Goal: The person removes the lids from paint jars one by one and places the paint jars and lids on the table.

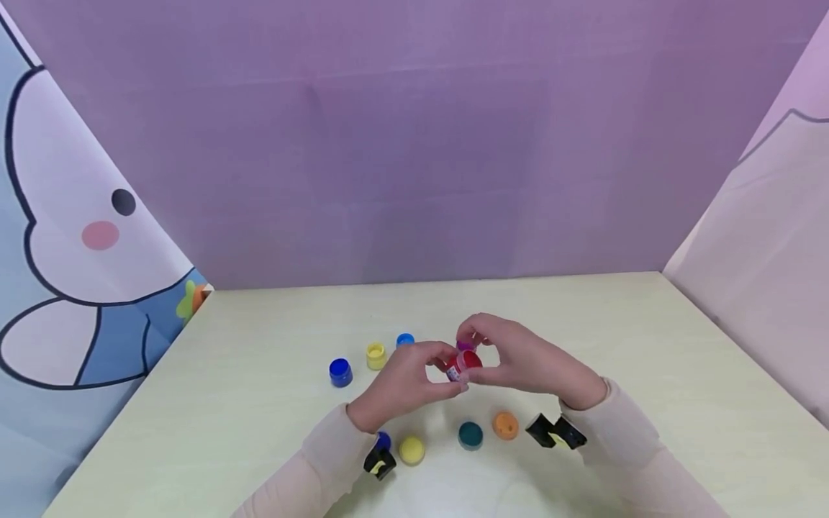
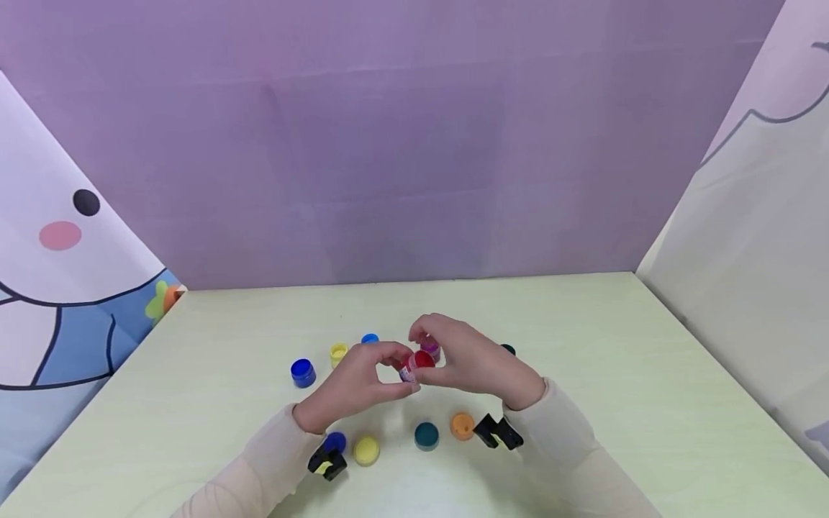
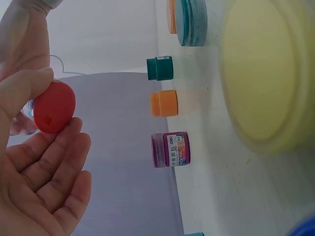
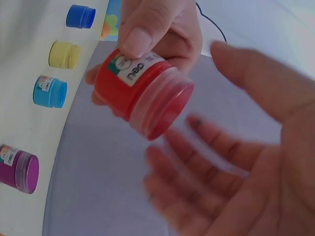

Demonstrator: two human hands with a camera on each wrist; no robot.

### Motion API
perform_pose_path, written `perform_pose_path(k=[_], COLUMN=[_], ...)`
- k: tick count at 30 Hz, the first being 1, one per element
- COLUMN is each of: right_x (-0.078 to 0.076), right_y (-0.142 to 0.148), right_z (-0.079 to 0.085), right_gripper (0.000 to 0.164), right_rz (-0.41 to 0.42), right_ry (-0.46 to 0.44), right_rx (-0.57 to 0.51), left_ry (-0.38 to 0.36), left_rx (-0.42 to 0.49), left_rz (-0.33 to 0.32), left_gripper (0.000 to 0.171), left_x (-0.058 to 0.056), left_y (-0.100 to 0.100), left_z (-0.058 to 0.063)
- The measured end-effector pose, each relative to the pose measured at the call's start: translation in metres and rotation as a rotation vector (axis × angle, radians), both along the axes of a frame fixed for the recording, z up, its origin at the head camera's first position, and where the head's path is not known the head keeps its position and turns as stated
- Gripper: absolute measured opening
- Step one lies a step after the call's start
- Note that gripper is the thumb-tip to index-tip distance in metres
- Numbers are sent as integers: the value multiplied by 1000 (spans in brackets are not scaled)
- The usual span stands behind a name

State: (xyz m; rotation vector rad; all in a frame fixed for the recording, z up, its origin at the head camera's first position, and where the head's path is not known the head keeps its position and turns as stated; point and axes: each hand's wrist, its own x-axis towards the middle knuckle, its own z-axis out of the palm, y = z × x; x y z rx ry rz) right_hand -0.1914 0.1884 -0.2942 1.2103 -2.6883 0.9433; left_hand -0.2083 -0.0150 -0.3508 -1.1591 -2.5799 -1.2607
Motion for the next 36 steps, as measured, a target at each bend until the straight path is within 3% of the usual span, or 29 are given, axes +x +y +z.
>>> perform_pose_path(k=[4,7,14,25,36], right_x=[1,2,2,1,-2], right_y=[-1,-1,-1,0,2], right_z=[-1,-3,-1,2,-3], right_gripper=[31,33,25,18,27], right_rz=[-126,-162,-188,-105,87], right_ry=[-103,-163,-153,-125,-34], right_rx=[49,81,53,34,12], left_ry=[-10,-15,0,9,-2], left_rx=[-14,-18,-8,-25,-25], left_rz=[7,15,11,22,0], left_gripper=[29,28,28,29,31], left_x=[0,0,0,-1,1], left_y=[1,0,0,1,0], left_z=[0,0,1,2,0])
